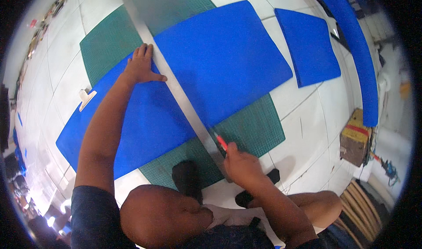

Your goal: The person cuts blue fabric into sections using a utility knife and a long metal ruler, then folds and secures the pieces with a clamp.

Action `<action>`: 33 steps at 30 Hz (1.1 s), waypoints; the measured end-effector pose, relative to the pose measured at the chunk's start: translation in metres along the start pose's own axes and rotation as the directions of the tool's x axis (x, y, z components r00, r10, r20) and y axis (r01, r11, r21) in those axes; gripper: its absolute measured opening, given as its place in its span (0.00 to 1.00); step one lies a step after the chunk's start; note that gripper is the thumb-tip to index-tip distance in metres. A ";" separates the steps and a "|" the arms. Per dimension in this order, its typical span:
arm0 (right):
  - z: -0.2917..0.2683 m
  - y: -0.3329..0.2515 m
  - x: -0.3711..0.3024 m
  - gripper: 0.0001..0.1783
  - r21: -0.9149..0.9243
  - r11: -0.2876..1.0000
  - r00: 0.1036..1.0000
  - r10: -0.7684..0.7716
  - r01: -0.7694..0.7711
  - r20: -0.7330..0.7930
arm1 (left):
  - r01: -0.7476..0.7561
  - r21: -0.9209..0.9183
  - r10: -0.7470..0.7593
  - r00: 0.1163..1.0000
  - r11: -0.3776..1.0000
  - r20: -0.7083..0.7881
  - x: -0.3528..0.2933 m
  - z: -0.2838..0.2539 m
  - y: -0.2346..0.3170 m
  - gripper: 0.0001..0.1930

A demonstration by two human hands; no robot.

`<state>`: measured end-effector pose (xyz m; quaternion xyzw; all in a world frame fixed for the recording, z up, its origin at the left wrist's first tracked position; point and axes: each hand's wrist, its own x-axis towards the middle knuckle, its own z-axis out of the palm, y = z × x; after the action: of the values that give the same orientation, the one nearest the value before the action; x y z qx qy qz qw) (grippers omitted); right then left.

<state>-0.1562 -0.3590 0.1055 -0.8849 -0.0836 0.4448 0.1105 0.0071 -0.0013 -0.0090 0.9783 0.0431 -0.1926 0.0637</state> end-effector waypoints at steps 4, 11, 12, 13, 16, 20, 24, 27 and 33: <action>-0.049 -0.052 0.064 0.13 0.134 0.964 0.939 -0.185 0.231 -0.289 | 0.014 -0.005 -0.014 1.000 1.000 0.007 -0.004 0.001 -0.002 0.72; -0.091 -0.167 0.232 0.19 0.112 0.970 0.910 -0.158 0.216 -0.384 | -0.001 -0.030 0.002 1.000 1.000 0.031 -0.003 -0.009 0.008 0.73; -0.093 -0.181 0.241 0.20 0.127 0.972 0.915 -0.138 0.199 -0.379 | -0.002 -0.039 0.002 1.000 0.999 0.020 -0.004 -0.008 0.006 0.72; -0.094 -0.189 0.248 0.21 0.142 0.973 0.920 -0.116 0.181 -0.375 | -0.007 -0.044 0.008 1.000 0.999 0.013 -0.003 -0.006 0.005 0.72; -0.094 -0.199 0.258 0.23 0.106 0.976 0.926 -0.144 0.192 -0.350 | -0.016 -0.053 0.016 1.000 0.998 0.000 -0.003 -0.004 0.004 0.72; -0.092 -0.203 0.256 0.22 0.080 0.979 0.918 -0.144 0.186 -0.369 | -0.001 -0.052 0.002 1.000 0.999 0.005 -0.005 -0.006 0.001 0.71; -0.099 -0.197 0.253 0.21 0.211 0.958 0.886 -0.078 0.193 -0.458 | -0.011 -0.051 0.011 1.000 0.999 -0.011 -0.005 -0.005 0.002 0.72; -0.100 -0.156 0.244 0.20 0.380 0.864 0.733 0.019 0.330 -0.680 | -0.011 -0.058 0.009 1.000 0.998 -0.028 -0.005 -0.004 0.004 0.72; -0.037 0.055 0.171 0.16 0.733 0.554 0.406 0.610 0.395 -0.680 | 0.004 -0.033 -0.005 1.000 0.999 -0.016 0.000 0.002 0.006 0.71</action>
<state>-0.0231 -0.3740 -0.0190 -0.8117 0.2769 -0.1199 0.5001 0.0072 -0.0073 -0.0104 0.9784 0.0491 -0.1844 0.0790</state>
